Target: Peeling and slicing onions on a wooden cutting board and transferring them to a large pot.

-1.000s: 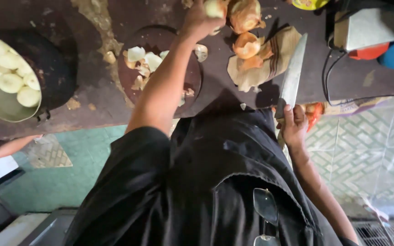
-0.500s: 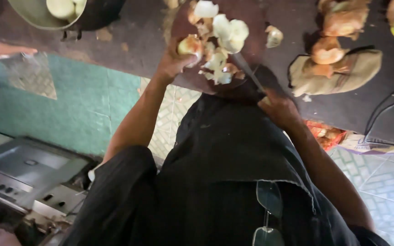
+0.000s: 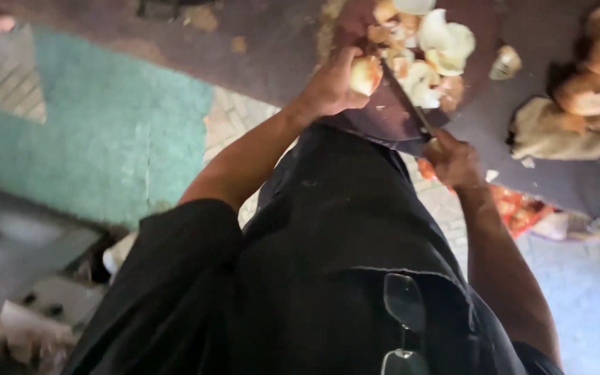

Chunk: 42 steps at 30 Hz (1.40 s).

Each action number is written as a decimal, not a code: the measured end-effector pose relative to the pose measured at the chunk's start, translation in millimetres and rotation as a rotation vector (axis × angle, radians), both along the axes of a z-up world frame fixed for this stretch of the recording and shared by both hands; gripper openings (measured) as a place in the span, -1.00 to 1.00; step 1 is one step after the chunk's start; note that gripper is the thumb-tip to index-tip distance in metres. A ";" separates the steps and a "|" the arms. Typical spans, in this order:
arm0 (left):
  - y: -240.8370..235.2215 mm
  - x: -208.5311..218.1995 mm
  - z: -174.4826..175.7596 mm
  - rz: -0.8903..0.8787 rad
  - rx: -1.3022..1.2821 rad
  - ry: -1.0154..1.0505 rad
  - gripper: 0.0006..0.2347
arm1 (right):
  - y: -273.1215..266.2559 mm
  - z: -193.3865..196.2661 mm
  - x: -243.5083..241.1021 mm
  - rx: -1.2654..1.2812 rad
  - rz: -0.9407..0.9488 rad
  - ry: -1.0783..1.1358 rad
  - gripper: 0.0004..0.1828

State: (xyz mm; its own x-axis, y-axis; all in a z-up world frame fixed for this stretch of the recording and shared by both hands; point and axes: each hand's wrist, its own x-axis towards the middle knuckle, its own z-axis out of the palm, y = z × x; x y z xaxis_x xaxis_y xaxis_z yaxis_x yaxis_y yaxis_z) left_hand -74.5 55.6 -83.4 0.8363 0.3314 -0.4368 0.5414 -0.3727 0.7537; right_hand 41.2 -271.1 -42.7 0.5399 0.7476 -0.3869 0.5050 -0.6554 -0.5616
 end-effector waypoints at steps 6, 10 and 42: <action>-1.5 45.1 47.5 -0.344 0.242 0.338 -0.19 | 58.4 78.1 -47.8 -0.108 -0.246 0.246 -0.58; -1.9 56.6 34.9 -0.459 0.383 0.409 -0.09 | 83.5 81.5 -59.1 -0.135 -0.233 0.177 -0.53; -25.8 27.6 28.7 -0.413 0.834 -0.168 -0.27 | 106.8 -133.5 -46.1 -0.062 0.059 -0.927 -0.67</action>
